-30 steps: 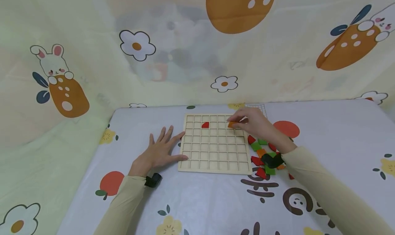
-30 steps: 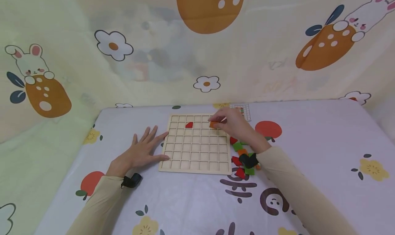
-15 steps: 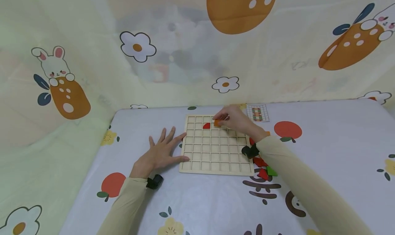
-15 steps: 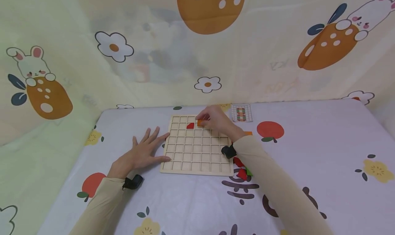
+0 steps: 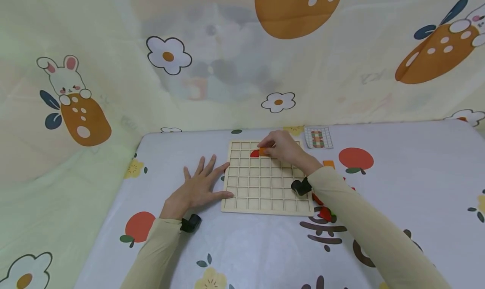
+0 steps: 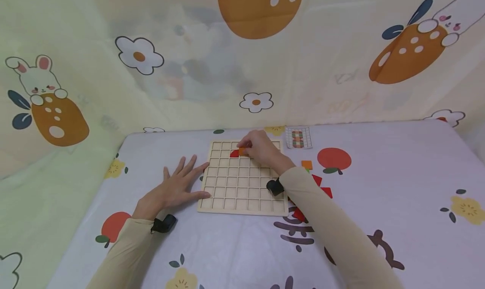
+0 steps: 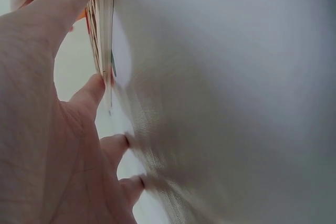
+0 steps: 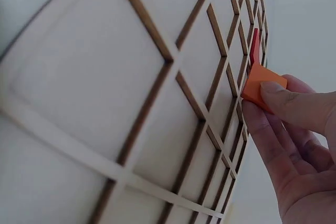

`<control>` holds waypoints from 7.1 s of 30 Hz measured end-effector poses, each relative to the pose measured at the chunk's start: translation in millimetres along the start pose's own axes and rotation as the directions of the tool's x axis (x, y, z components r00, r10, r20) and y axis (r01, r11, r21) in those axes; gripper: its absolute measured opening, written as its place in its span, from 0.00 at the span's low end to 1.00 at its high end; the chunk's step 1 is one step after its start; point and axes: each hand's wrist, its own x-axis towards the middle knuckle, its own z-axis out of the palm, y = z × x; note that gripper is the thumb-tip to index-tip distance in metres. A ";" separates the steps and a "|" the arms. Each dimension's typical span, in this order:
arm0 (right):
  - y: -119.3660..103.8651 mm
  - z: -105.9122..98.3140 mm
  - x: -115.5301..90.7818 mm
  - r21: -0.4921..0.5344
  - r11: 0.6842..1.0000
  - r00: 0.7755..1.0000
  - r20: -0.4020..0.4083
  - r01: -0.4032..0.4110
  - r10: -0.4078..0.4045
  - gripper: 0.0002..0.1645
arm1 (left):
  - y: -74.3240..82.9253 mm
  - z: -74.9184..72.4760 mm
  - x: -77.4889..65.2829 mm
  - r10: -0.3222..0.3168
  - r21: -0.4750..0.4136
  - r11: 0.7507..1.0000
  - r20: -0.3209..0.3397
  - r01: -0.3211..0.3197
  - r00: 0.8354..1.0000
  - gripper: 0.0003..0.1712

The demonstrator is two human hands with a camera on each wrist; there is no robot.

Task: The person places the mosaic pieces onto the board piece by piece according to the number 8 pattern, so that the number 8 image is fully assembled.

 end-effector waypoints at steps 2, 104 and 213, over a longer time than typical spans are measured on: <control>-0.8 -1.4 -0.1 -0.008 1.000 1.000 0.006 -0.011 0.011 0.12 | 0.8 -0.7 -0.3 0.004 0.000 1.000 -0.003 -0.004 1.000 0.55; -18.8 -26.3 -59.5 -0.164 0.986 0.998 0.055 0.035 -0.026 0.12 | 2.1 -1.5 -1.4 0.011 0.004 1.000 -0.005 -0.011 1.000 0.56; -10.2 -9.5 -200.1 -0.048 0.994 0.977 -0.194 -0.097 0.086 0.20 | -0.2 -0.5 -0.9 0.020 -0.027 0.999 0.003 -0.020 1.000 0.56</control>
